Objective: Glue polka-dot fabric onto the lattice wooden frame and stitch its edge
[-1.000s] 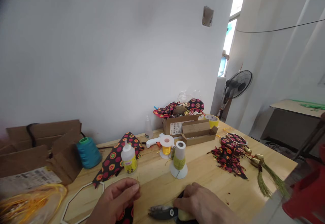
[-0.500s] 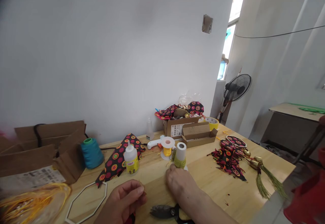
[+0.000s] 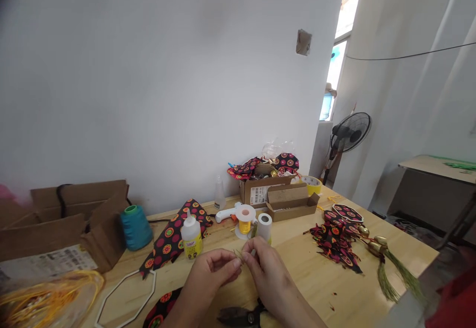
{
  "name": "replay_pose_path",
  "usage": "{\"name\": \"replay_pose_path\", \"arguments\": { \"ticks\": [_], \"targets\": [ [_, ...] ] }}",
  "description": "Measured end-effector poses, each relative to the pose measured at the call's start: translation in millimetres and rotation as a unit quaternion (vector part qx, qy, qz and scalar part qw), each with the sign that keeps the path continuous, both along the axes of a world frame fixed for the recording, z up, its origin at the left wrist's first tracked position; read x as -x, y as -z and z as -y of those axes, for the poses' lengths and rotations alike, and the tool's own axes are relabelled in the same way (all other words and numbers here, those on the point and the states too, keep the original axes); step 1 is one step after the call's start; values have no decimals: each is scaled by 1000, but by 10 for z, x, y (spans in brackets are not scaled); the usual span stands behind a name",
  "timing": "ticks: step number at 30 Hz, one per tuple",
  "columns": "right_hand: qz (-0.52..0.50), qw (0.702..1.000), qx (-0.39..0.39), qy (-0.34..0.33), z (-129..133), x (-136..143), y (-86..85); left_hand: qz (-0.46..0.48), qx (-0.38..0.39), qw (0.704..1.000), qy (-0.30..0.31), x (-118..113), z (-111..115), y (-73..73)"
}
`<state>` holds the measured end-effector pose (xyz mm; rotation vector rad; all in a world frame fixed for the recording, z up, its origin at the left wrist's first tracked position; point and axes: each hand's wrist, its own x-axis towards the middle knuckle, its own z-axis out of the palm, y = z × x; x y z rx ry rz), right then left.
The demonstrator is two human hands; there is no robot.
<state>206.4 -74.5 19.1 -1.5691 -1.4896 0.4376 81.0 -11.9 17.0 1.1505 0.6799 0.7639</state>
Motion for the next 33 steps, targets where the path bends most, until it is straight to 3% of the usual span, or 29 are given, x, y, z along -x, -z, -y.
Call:
{"name": "replay_pose_path", "arguments": {
  "ticks": [11, 16, 26, 33],
  "targets": [
    [-61, 998, 3, -7, -56, 19, 41, 16, 21, 1000, -3, -39, -13, 70],
    [-49, 998, 25, 5, -59, 32, 50, 12, -6, 1000, 1, -22, -35, 65],
    [8, 1000, -7, 27, -100, 58, 67, -2, -22, 999, 28, 0, 16, -44],
    [73, 996, -27, 47, -76, 103, 42, -15, -19, 1000, -4, -17, -15, -5]
  ]
}}
